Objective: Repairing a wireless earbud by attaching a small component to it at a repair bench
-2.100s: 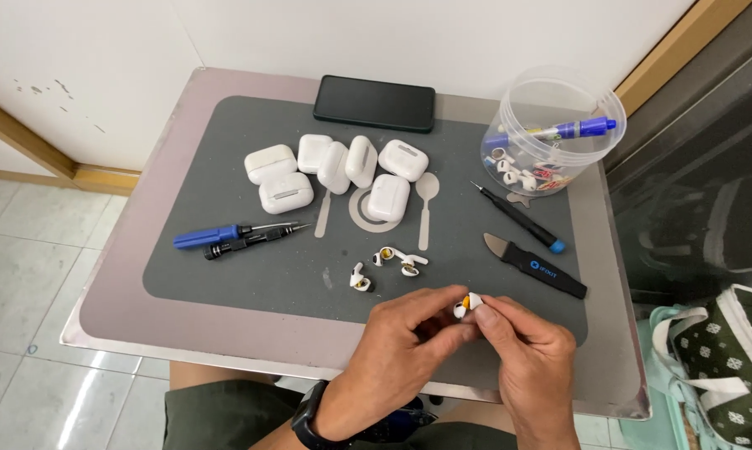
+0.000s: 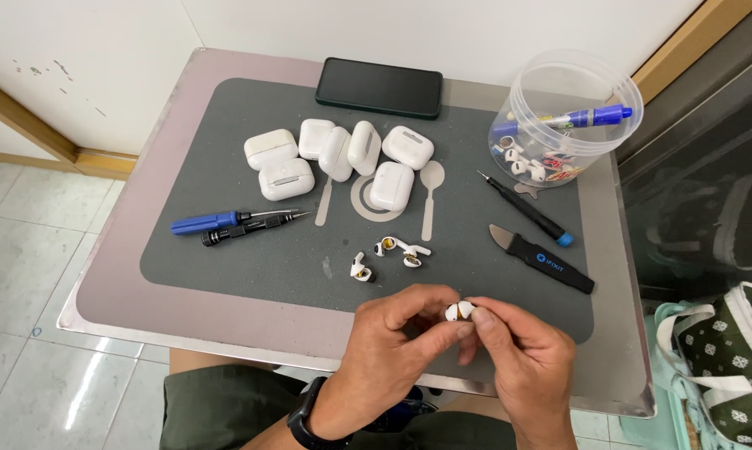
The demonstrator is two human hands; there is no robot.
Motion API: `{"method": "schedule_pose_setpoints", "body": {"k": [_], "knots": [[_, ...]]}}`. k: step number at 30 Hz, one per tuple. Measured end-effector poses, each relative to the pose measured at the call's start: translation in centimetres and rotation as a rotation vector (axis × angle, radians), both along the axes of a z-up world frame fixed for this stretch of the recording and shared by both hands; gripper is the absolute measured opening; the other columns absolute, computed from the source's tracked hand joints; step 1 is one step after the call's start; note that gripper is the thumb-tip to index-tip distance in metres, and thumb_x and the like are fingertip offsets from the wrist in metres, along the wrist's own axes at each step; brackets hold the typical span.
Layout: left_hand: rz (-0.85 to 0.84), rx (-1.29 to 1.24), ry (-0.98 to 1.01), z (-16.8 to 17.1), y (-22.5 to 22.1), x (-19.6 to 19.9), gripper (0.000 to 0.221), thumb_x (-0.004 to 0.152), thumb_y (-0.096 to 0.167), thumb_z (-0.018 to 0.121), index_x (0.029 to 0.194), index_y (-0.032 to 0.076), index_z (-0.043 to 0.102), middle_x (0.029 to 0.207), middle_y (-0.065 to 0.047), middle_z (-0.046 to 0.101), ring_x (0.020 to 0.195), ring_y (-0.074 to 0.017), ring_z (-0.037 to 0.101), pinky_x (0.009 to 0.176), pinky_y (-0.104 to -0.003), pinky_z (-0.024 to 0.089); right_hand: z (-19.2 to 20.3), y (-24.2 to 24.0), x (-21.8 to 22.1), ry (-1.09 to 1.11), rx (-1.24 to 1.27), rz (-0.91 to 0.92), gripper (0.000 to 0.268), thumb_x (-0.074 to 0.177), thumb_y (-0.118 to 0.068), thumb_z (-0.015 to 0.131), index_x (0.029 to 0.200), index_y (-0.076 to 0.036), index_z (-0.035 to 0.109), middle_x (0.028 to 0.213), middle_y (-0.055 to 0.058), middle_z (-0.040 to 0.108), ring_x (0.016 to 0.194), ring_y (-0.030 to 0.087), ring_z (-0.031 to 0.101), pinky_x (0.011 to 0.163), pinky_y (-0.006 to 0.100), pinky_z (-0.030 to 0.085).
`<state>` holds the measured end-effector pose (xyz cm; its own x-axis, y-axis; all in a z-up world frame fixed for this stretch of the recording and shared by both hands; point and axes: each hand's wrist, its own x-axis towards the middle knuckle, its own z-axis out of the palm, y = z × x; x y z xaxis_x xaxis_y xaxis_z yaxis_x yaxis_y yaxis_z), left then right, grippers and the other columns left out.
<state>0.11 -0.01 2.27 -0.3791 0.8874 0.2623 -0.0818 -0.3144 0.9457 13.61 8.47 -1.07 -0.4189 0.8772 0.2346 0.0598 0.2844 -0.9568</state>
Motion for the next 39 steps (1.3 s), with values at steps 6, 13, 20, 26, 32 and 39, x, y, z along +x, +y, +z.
{"method": "schedule_pose_setpoints", "body": {"k": [6, 13, 20, 26, 32, 39], "knots": [[0.074, 0.005, 0.122, -1.1, 0.0, 0.2, 0.02, 0.094, 0.005, 0.073, 0.112, -0.002, 0.069, 0.079, -0.01, 0.067, 0.066, -0.0164, 0.069, 0.063, -0.028, 0.059, -0.1, 0.2, 0.1, -0.015, -0.043, -0.002, 0.018, 0.091, -0.01, 0.068, 0.098, 0.003, 0.079, 0.062, 0.015, 0.076, 0.046, 0.019, 0.071, 0.051, 0.025, 0.061], [0.15, -0.043, 0.238, -3.0, 0.1, 0.0, 0.025, 0.095, 0.008, 0.071, 0.12, 0.002, 0.073, 0.097, -0.007, 0.079, 0.083, -0.0134, 0.074, 0.072, -0.025, 0.061, 0.7, 0.2, -0.1, 0.021, -0.098, 0.054, 0.023, 0.094, -0.012, 0.063, 0.099, 0.006, 0.077, 0.058, 0.015, 0.073, 0.046, 0.022, 0.07, 0.05, 0.031, 0.065], [0.181, -0.105, 0.132, -3.6, 0.3, 0.2, 0.025, 0.089, 0.008, 0.078, 0.113, 0.003, 0.077, 0.095, -0.008, 0.082, 0.084, -0.0093, 0.074, 0.073, -0.022, 0.062, 0.5, 0.3, -0.2, -0.007, -0.074, 0.071, 0.022, 0.094, -0.015, 0.063, 0.095, 0.003, 0.077, 0.057, 0.013, 0.074, 0.047, 0.019, 0.072, 0.052, 0.027, 0.064], [0.213, -0.138, 0.098, -3.2, 0.3, 0.3, 0.022, 0.085, 0.007, 0.081, 0.107, 0.003, 0.08, 0.09, -0.007, 0.082, 0.077, -0.0094, 0.072, 0.065, -0.022, 0.061, 0.7, 0.5, 0.1, -0.021, -0.09, 0.11, 0.02, 0.093, -0.014, 0.065, 0.094, 0.001, 0.078, 0.059, 0.011, 0.076, 0.05, 0.018, 0.074, 0.055, 0.027, 0.065], [0.186, -0.097, 0.113, -3.5, 0.1, 0.3, 0.024, 0.085, 0.004, 0.082, 0.109, 0.003, 0.078, 0.083, -0.006, 0.079, 0.07, -0.0081, 0.066, 0.064, -0.024, 0.06, 0.3, 0.6, 0.4, 0.001, -0.102, 0.139, 0.02, 0.093, -0.013, 0.066, 0.097, 0.001, 0.078, 0.06, 0.011, 0.076, 0.051, 0.017, 0.075, 0.056, 0.026, 0.065], [0.126, -0.154, 0.014, -4.0, 0.1, 0.4, 0.028, 0.088, 0.003, 0.078, 0.116, 0.001, 0.078, 0.088, -0.007, 0.08, 0.078, -0.0074, 0.065, 0.067, -0.024, 0.062, 1.2, 0.4, 0.3, 0.023, -0.063, 0.142, 0.021, 0.095, -0.015, 0.062, 0.095, 0.001, 0.076, 0.062, 0.009, 0.075, 0.052, 0.017, 0.075, 0.057, 0.027, 0.067]]}}
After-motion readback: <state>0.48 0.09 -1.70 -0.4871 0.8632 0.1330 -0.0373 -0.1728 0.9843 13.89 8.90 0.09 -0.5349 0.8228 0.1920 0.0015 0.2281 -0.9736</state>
